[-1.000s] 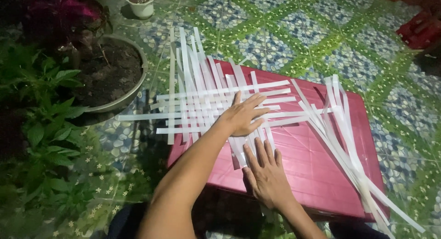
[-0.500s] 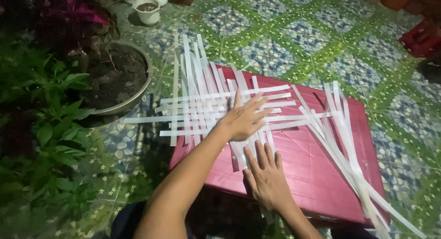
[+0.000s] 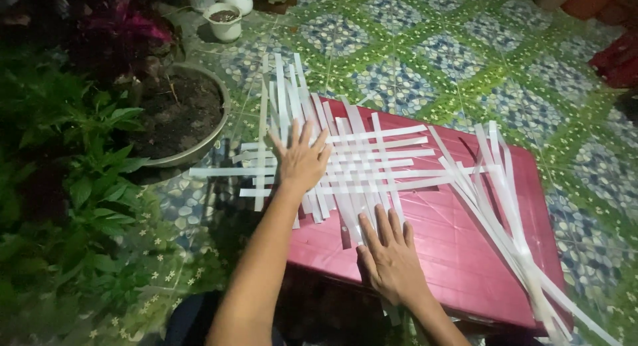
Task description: Weaving white plastic strips together on a low red table to create a mat or basket base.
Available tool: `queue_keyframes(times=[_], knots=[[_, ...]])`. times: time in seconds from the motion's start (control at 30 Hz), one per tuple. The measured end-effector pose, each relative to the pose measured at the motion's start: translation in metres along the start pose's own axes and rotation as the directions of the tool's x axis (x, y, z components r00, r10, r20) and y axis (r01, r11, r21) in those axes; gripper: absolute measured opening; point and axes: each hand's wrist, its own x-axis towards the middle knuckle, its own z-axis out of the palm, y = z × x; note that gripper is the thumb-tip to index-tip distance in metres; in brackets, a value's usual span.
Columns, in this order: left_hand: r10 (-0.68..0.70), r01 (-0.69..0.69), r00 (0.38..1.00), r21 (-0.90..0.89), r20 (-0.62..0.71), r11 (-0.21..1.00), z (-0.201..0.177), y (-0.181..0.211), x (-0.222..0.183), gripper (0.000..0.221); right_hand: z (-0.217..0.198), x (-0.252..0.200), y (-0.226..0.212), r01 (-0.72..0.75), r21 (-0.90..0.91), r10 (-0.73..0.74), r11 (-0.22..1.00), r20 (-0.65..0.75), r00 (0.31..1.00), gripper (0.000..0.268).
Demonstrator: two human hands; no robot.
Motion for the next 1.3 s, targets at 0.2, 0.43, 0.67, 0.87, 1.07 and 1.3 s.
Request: queue_keyframes(times=[0.2, 0.43, 0.67, 0.87, 1.07, 1.3], knots=[[0.093, -0.106, 0.981, 0.068, 0.171, 0.992, -0.011, -0.004, -0.005, 0.058, 0.000, 0.003, -0.001, -0.012, 0.025, 0.012, 1.000, 0.018, 1.000, 0.055], [0.129, -0.155, 0.957, 0.083, 0.261, 0.984, -0.018, -0.001, -0.005, 0.059, 0.001, 0.006, 0.002, -0.019, -0.002, 0.019, 1.000, 0.033, 0.999, 0.056], [0.296, -0.335, 0.918, 0.116, 0.264, 0.935, -0.019, -0.001, -0.007, 0.056, 0.003, 0.005, 0.001, -0.022, 0.006, 0.021, 1.000, 0.047, 0.999, 0.055], [0.512, -0.569, 0.794, 0.103, 0.327, 0.816, -0.016, 0.002, 0.008, 0.047, -0.003, 0.009, -0.001, -0.028, 0.018, 0.027, 0.999, 0.072, 0.997, 0.056], [0.567, -0.600, 0.722, -0.048, 0.397, 0.798, -0.015, 0.021, 0.004, 0.050, -0.004, 0.007, -0.003, -0.024, 0.051, 0.021, 0.998, 0.053, 0.998, 0.055], [0.600, -0.613, 0.720, -0.085, 0.348, 0.786, -0.010, 0.021, 0.002, 0.052, 0.001, 0.008, -0.001, -0.011, 0.005, 0.011, 1.000, 0.027, 1.000, 0.055]])
